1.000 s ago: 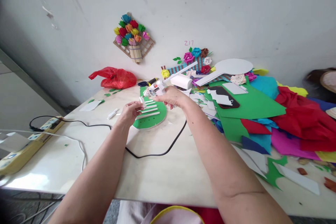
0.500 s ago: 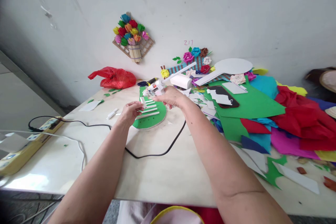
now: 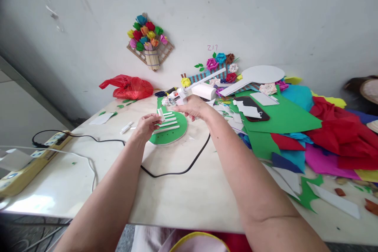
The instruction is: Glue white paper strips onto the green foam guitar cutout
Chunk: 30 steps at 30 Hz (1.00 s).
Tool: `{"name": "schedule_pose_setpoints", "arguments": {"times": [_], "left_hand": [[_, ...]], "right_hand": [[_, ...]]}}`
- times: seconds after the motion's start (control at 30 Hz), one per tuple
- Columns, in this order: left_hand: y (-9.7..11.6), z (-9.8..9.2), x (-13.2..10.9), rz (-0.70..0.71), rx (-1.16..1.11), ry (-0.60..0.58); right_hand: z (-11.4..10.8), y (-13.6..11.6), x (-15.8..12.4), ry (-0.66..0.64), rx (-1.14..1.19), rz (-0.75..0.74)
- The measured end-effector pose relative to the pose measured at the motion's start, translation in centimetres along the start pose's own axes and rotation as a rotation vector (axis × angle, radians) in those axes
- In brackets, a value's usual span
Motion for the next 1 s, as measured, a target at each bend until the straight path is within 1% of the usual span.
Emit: {"name": "schedule_pose_setpoints", "arguments": {"times": [0.1, 0.33, 0.47, 0.63, 0.8, 0.9, 1.0], "left_hand": [[0.06, -0.06, 0.0, 0.005, -0.003, 0.004], [0.03, -0.08, 0.0, 0.004, 0.002, 0.013], [-0.02, -0.06, 0.02, 0.004, 0.004, 0.002], [-0.08, -0.05, 0.06, -0.006, 0.01, -0.018], [-0.09, -0.02, 0.09, -0.004, 0.003, -0.005], [-0.05, -0.01, 0.06, -0.006, -0.005, 0.008], [-0.04, -0.1, 0.06, -0.001, -0.017, 0.015]], "right_hand": [[-0.06, 0.06, -0.06, -0.049, -0.027, 0.004], [0.08, 0.25, 0.06, -0.08, -0.082, 0.023], [0.28, 0.47, 0.3, -0.054, -0.102, 0.009], [0.4, 0.26, 0.4, 0.014, -0.121, 0.01], [0.13, -0.27, 0.0, 0.051, -0.034, 0.021], [-0.03, -0.33, -0.17, 0.017, 0.001, -0.01], [-0.05, -0.09, -0.14, -0.052, -0.003, -0.011]]}}
Point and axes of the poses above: each hand's wrist, its own x-axis towards the middle knuckle, its own z-axis out of the palm, y = z × x, the point moved 1 cm from there along x, towards the middle knuckle, and after that the axes turned 1 degree about x, right-handed, at the moved point
